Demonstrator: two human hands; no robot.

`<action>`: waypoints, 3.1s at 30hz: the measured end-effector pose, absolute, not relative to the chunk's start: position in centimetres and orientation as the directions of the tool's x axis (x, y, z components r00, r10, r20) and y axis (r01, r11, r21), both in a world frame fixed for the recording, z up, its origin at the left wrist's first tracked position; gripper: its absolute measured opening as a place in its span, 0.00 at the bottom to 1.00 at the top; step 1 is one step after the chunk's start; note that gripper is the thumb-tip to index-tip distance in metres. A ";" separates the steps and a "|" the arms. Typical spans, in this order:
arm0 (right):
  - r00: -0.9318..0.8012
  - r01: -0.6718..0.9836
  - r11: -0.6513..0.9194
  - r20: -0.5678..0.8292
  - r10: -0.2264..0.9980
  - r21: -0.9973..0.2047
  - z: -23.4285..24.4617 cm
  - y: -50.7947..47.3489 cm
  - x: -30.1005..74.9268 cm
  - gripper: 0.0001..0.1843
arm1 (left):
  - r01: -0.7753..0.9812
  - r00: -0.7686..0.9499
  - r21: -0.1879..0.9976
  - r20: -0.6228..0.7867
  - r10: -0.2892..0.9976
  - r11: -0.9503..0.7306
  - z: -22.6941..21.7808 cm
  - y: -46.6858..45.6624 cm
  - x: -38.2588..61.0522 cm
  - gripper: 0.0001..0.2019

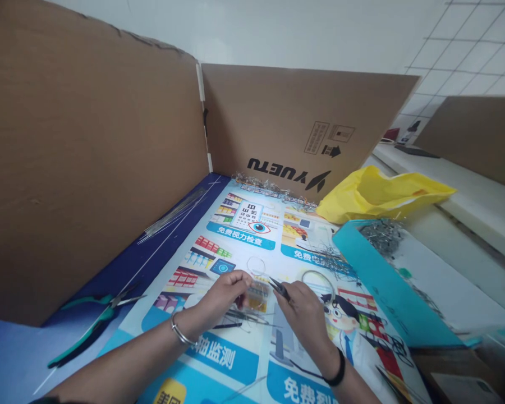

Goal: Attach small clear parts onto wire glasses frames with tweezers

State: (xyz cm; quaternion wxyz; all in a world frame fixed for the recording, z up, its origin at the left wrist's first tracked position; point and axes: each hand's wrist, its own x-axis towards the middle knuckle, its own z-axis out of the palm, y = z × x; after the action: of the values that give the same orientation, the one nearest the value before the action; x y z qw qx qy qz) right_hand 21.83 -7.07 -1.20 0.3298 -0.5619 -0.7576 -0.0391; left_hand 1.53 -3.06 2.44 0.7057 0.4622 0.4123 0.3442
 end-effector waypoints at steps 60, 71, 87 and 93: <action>-0.434 0.874 0.484 0.511 0.742 0.039 2.4 -7.5 22.9 0.07 | 0.032 0.615 0.949 -0.266 0.742 0.314 2.4 -3.4 1.3 0.14; -0.407 0.906 0.410 0.494 0.769 0.108 2.4 -7.8 22.1 0.06 | 0.068 0.541 0.942 -0.311 0.781 0.327 1.9 -3.8 1.8 0.12; -0.419 0.907 0.377 0.467 0.779 0.185 3.0 -8.2 21.6 0.07 | -0.006 0.511 0.948 -0.270 0.816 0.318 2.5 -4.5 2.2 0.10; -0.422 0.907 0.365 0.465 0.778 0.212 2.8 -8.2 21.5 0.07 | -0.003 0.485 0.943 -0.289 0.826 0.332 2.4 -4.6 2.3 0.08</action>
State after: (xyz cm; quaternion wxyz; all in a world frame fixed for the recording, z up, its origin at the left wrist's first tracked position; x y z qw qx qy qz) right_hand 21.49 -8.23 2.78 0.1444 -0.5179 -0.8133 -0.2224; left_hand 2.31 -4.56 2.44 0.7035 0.4973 0.4135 0.2944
